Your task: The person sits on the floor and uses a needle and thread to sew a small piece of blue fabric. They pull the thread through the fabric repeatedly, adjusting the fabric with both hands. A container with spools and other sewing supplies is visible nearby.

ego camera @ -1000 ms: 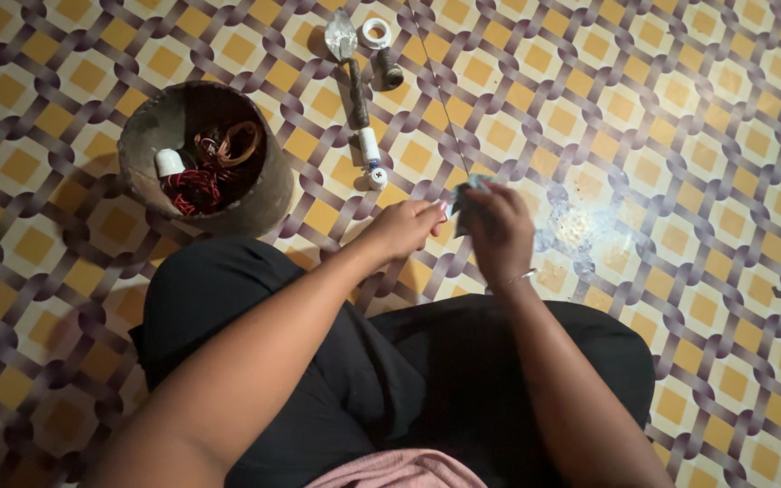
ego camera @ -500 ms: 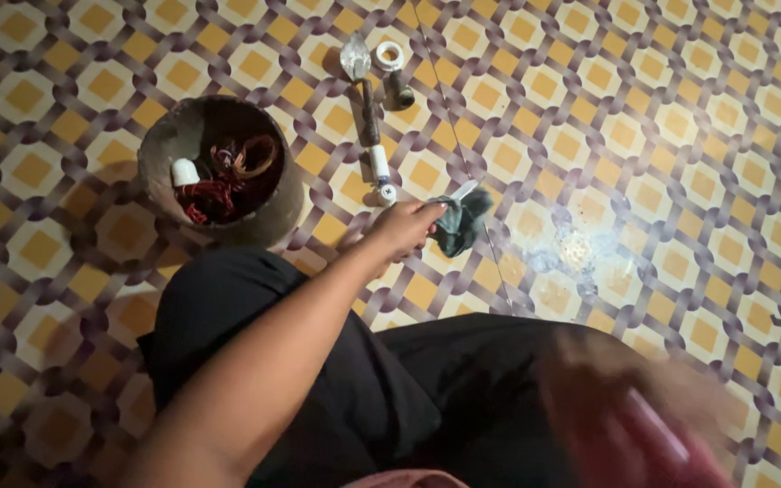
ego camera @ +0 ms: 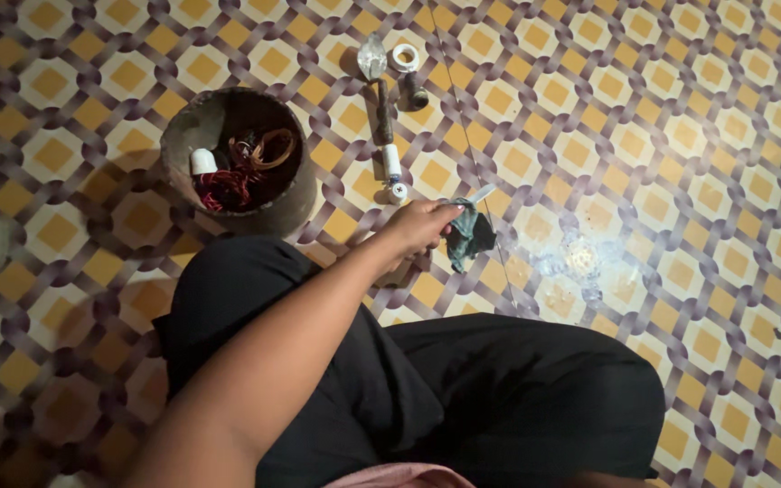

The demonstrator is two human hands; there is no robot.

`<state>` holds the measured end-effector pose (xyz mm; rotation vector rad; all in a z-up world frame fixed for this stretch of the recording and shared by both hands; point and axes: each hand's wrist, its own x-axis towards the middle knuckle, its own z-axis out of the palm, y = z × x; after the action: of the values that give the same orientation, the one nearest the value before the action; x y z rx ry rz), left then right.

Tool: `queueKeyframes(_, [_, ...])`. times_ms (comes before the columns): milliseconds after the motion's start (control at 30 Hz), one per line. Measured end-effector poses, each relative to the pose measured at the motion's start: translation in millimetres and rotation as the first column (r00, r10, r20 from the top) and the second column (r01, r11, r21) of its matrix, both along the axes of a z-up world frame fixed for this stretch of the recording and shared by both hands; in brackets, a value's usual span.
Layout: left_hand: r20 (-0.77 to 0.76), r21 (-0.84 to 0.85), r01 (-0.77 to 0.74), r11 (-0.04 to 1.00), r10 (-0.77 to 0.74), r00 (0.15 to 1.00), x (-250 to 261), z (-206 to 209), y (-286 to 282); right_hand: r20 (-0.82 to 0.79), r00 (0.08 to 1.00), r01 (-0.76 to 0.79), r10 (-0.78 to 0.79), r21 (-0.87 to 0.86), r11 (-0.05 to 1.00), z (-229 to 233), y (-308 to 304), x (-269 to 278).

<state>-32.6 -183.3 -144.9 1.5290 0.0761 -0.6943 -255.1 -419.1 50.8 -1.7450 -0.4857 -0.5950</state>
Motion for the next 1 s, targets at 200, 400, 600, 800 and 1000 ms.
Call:
queueKeyframes(200, [-0.035, -0.003, -0.01, 1.0, 0.01, 0.999, 4, -10, -2, 0.008, 1.0, 0.014, -0.014, -0.016, 1.0, 11, -9, -8])
queueKeyframes(400, [-0.027, 0.033, -0.019, 0.999, 0.02, 0.999, 7, -12, -6, 0.012, 1.0, 0.005, -0.005, -0.015, 1.0, 12, -8, -6])
queueKeyframes(600, [-0.052, 0.015, -0.002, 1.0, 0.002, 0.999, 3, -7, -3, 0.005, 1.0, 0.012, -0.012, -0.029, 1.0, 9, -10, -4])
queueKeyframes(800, [-0.072, 0.083, 0.01, 0.997, -0.004, 0.997, 1, 3, -1, 0.014, 1.0, -0.002, 0.002, -0.038, 0.999, -2, -4, 10])
queueKeyframes(1000, [-0.085, 0.002, 0.01, 1.0, -0.01, 0.996, 2, 2, -2, 0.015, 0.999, -0.043, 0.044, -0.054, 0.998, -13, 5, 26])
